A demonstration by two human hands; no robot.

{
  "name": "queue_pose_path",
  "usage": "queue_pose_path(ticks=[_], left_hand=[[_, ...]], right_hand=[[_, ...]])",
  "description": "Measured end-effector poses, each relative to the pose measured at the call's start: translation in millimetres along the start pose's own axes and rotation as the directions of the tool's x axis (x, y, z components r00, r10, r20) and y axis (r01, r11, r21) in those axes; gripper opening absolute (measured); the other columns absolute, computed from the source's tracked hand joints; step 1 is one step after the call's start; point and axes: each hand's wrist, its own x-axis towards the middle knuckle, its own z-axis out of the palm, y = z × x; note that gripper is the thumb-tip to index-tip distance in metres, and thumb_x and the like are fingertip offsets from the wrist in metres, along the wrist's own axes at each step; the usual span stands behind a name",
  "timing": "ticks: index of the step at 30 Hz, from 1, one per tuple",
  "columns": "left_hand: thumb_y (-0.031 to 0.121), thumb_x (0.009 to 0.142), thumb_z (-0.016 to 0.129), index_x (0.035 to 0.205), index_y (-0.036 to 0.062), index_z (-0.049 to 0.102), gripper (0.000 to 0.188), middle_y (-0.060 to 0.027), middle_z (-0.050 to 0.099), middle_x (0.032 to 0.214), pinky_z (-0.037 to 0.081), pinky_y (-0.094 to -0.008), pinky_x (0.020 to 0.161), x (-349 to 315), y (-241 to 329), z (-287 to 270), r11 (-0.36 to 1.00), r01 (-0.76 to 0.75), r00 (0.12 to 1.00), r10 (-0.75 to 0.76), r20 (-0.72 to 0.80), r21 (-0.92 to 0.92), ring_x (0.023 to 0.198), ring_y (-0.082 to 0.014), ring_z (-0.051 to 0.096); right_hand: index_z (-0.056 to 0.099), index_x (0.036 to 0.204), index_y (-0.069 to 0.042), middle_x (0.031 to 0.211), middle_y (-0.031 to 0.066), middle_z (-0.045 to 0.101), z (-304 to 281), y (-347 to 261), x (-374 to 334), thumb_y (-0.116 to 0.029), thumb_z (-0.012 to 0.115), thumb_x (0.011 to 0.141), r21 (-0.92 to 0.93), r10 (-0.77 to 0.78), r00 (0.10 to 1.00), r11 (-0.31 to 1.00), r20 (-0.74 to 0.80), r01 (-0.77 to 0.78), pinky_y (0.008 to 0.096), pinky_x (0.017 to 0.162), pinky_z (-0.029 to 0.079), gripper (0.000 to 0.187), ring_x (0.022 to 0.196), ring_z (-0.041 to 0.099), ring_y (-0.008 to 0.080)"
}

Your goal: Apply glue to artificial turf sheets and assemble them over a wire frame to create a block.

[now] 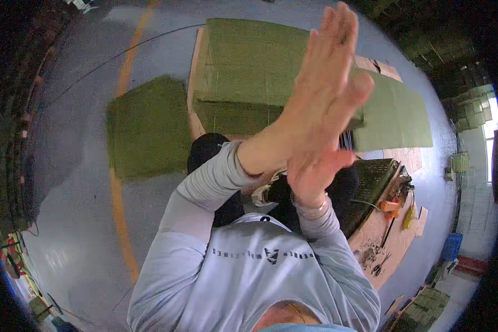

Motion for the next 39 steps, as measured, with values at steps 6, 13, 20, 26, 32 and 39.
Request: queue_pose_path(ticks=[6,13,20,26,32,39], left_hand=[[0.056,0.089,0.037,0.144,-0.0062,0.011,0.087,-0.0269,0.008,0.151,0.003,-0.0505,0.113,-17.8,22.3,48.2,0.993,0.017,1.000,-0.014,0.019,-0.115,0.141,-0.0412,0.004],[0.062,0.087,0.035,0.143,-0.0059,0.017,0.090,-0.0286,0.007,0.150,0.005,-0.0509,0.113,-39.0,-49.9,32.8,0.979,0.141,0.986,-0.126,0.111,-0.145,0.140,-0.0438,0.005],[0.056,0.091,0.032,0.148,0.0039,0.012,0.079,-0.0178,0.008,0.154,0.007,-0.0456,0.114,-63.0,-2.2,37.2,0.918,0.089,0.993,-0.053,0.104,-0.386,0.142,-0.0342,0.006],[0.056,0.095,0.024,0.147,0.0013,0.015,0.076,-0.0162,0.013,0.153,0.008,-0.0433,0.115,-58.1,-97.3,9.4,0.928,0.328,0.929,-0.284,0.237,-0.175,0.142,-0.0311,0.010],[0.064,0.090,0.025,0.143,-0.0032,0.024,0.085,-0.0179,0.019,0.151,0.016,-0.0457,0.114,-122.9,-207.8,0.8,0.730,0.038,0.920,-0.292,0.262,0.682,0.141,-0.0298,0.015],[0.064,0.089,0.031,0.140,-0.0054,0.029,0.086,-0.0184,0.024,0.150,0.019,-0.0458,0.113,-164.1,-240.3,-7.7,0.573,0.029,0.886,-0.394,0.245,0.819,0.141,-0.0293,0.017]], right_hand=[[0.008,0.147,-0.001,0.154,0.0133,0.010,43.8,6.8,12.7,-0.068,0.029,0.088,-0.399,-0.030,0.927,0.907,-0.375,-0.132,0.0423,0.115,0.005,0.092,0.142,0.008,0.0269],[0.012,0.146,0.003,0.154,0.0141,0.013,42.2,44.9,-14.7,-0.066,0.014,0.091,-0.355,0.032,0.822,0.892,-0.569,-0.281,0.0412,0.116,0.004,0.088,0.143,0.008,0.0259],[0.012,0.147,-0.003,0.154,0.0110,0.015,-28.4,2.8,24.3,-0.069,0.011,0.089,-0.653,-0.123,0.962,0.754,-0.245,-0.071,0.0386,0.115,0.006,0.088,0.143,0.009,0.0238],[0.016,0.147,-0.002,0.154,0.0114,0.015,-17.1,53.7,-26.9,-0.059,0.022,0.095,-0.326,0.239,0.881,0.864,-0.408,-0.385,0.0373,0.115,0.010,0.077,0.142,0.013,0.0237],[0.018,0.145,0.001,0.151,0.0189,0.020,-181.7,55.0,-47.6,-0.044,0.045,0.094,-0.877,0.153,0.982,-0.480,-0.111,-0.025,0.0428,0.113,0.017,0.073,0.140,0.018,0.0323],[0.024,0.141,0.005,0.147,0.0227,0.025,-218.1,79.8,-65.4,-0.047,0.050,0.089,-0.720,0.242,0.954,-0.693,-0.177,0.042,0.0470,0.112,0.018,0.078,0.138,0.023,0.0360]])
